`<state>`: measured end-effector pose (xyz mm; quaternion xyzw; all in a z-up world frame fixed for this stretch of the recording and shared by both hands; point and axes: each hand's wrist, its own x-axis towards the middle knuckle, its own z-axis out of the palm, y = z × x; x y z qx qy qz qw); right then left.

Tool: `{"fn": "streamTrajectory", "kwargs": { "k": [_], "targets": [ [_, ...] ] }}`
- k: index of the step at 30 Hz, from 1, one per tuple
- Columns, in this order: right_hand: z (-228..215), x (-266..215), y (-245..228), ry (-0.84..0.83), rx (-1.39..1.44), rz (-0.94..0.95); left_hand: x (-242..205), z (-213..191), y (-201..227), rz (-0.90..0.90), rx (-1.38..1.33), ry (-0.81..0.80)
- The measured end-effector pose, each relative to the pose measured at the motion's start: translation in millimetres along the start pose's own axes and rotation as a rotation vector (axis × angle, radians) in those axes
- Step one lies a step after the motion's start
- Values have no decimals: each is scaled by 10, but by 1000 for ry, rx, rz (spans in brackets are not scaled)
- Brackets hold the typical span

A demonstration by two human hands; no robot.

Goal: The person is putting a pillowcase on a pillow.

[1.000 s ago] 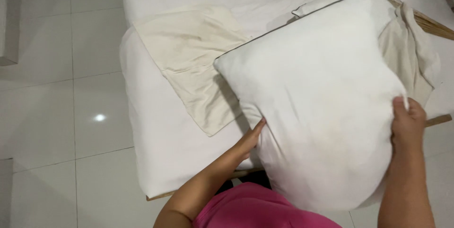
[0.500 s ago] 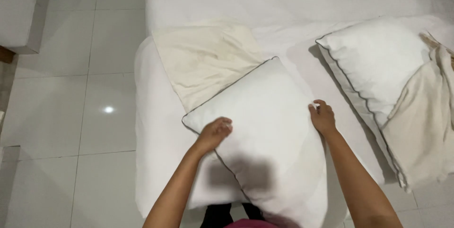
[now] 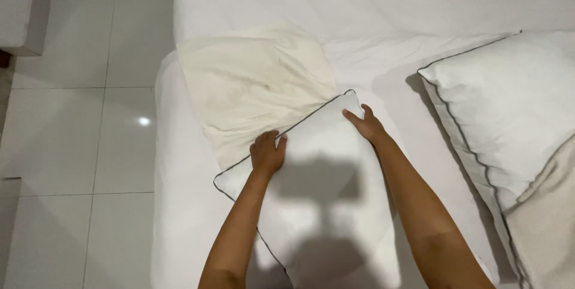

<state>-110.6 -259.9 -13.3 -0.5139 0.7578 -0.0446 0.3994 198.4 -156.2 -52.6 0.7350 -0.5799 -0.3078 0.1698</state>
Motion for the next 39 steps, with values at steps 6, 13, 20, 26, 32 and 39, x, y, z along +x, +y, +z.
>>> {"fn": "streamTrajectory", "kwargs": {
  "k": [6,13,20,26,32,39],
  "targets": [
    [166,-156,215,79,367,27,577,189,-95,262,43,426],
    [181,-1069,421,117,297,-112,954,113,188,268,409,-122],
    [239,-1407,280,164,272,-123,1247,501,-157,422,597,-112],
    [259,-1622,114,176,156,-109,1260,355,-124,354,673,-87],
    [334,-1607,197,226,204,-273,865,185,28,316,550,-144],
    [353,-1425,116,211,120,-155,1207,643,-306,380,577,-196]
  ]
}}
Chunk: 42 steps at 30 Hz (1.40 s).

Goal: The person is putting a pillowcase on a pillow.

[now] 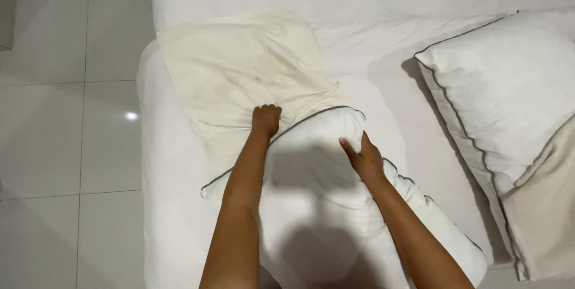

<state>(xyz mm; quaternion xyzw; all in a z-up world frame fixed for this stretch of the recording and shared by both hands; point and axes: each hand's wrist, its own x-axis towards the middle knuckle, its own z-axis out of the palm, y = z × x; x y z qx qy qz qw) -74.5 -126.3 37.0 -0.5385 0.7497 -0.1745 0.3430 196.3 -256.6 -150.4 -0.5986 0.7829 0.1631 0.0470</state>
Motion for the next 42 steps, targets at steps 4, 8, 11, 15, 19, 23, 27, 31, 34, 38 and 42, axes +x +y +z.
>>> {"fn": "streamTrajectory", "kwargs": {
  "k": [4,8,11,15,19,23,27,31,34,38,42],
  "targets": [
    [8,84,37,-9,-18,21,-88,-442,-45,-33,-196,101],
    [13,175,22,8,-15,-110,-30,-865,-171,-2,-163,166],
    [-72,128,-270,-64,-150,-25,-19,-1213,-207,67,-197,284],
    [-109,34,-567,-165,-288,-99,-92,-1537,-323,-119,-654,366],
    [-9,-58,-614,-152,-341,-444,-55,-1399,-588,-2,-740,400],
    [-20,-374,-1042,-225,-198,-513,-421,-1712,-556,37,-186,135],
    [32,-450,-1029,-74,-299,-748,-611,-1795,-493,-2,155,251],
    [-9,-605,-1012,226,-229,-1185,-739,-2106,-206,-53,-308,728],
    [-33,-759,-1143,-84,37,-1021,-734,-2375,-65,132,-397,857],
    [28,-965,-1098,-19,-118,-1018,-684,-2064,30,139,-473,332],
    [7,-1144,-1003,-13,-180,-930,-688,-1398,116,35,-228,216]
  ]
}}
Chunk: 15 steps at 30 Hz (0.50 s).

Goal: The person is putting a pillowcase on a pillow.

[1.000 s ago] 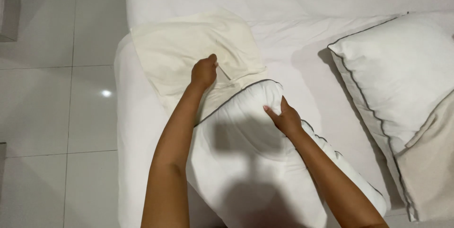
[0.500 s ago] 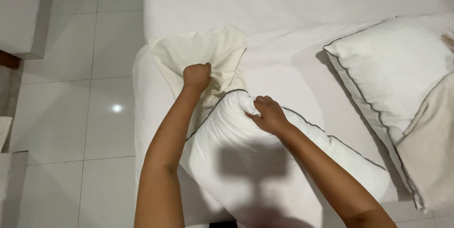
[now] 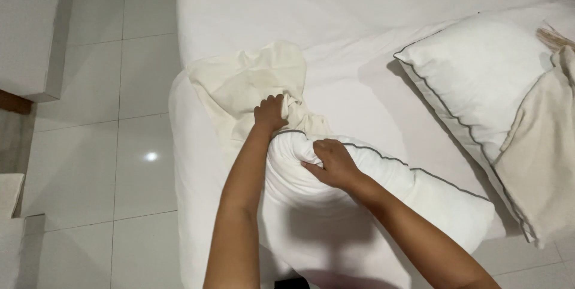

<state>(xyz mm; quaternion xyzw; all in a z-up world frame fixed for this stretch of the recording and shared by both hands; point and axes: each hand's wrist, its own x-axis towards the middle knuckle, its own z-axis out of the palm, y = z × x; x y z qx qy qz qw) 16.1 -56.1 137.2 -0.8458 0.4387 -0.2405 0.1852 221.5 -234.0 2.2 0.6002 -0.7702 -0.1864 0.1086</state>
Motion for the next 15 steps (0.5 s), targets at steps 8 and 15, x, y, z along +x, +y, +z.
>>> {"fn": "streamTrajectory", "kwargs": {
  "k": [8,15],
  "targets": [
    [-23,-42,352,-47,198,313,271,846,-564,-188,298,140],
    [343,694,894,-156,494,691,204,-34,-121,-225,-817,253]
  ]
}}
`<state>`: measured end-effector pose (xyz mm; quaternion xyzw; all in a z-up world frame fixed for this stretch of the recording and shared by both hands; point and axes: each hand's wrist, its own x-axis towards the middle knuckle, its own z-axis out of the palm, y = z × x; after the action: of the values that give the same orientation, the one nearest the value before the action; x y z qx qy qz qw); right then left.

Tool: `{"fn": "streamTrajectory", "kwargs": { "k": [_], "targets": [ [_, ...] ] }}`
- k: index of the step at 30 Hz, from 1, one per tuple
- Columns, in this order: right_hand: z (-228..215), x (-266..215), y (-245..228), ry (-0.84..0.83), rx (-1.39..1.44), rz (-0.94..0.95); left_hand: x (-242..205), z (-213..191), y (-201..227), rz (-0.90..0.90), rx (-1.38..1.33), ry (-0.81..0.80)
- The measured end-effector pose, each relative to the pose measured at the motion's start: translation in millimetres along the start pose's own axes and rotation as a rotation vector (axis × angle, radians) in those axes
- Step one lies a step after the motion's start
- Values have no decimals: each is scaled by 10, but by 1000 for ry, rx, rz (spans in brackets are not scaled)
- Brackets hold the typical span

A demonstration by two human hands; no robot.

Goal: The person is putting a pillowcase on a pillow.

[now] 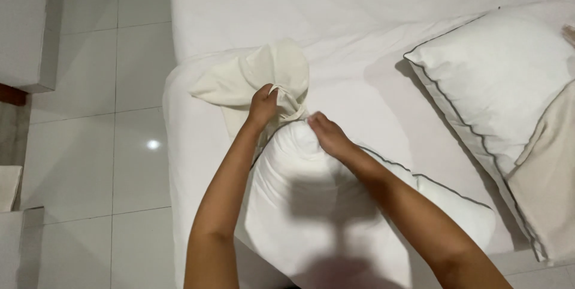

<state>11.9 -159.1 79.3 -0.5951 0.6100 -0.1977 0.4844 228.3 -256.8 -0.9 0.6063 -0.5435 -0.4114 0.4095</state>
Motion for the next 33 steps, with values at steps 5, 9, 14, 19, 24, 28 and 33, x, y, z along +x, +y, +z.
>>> {"fn": "streamTrajectory", "kwargs": {
  "k": [5,9,14,19,24,28,33],
  "targets": [
    [282,1124,394,-143,-252,29,-375,-214,314,-76,-262,-119],
    [474,1318,165,-202,-430,-133,-644,-396,726,-192,-478,-116],
    [618,1239,-211,-6,-610,-89,-783,-372,820,-111,-518,-171],
    [465,1131,-258,285,-627,-122,-921,-586,1000,174,141,-132],
    [130,1200,-81,267,-740,-182,-669,-586,183,254,924,-39],
    [-159,1326,290,277,-689,-187,-725,-542,-251,198,1015,150],
    [-583,1045,341,320,-589,-170,-936,-743,-649,99,849,336]
  ]
}}
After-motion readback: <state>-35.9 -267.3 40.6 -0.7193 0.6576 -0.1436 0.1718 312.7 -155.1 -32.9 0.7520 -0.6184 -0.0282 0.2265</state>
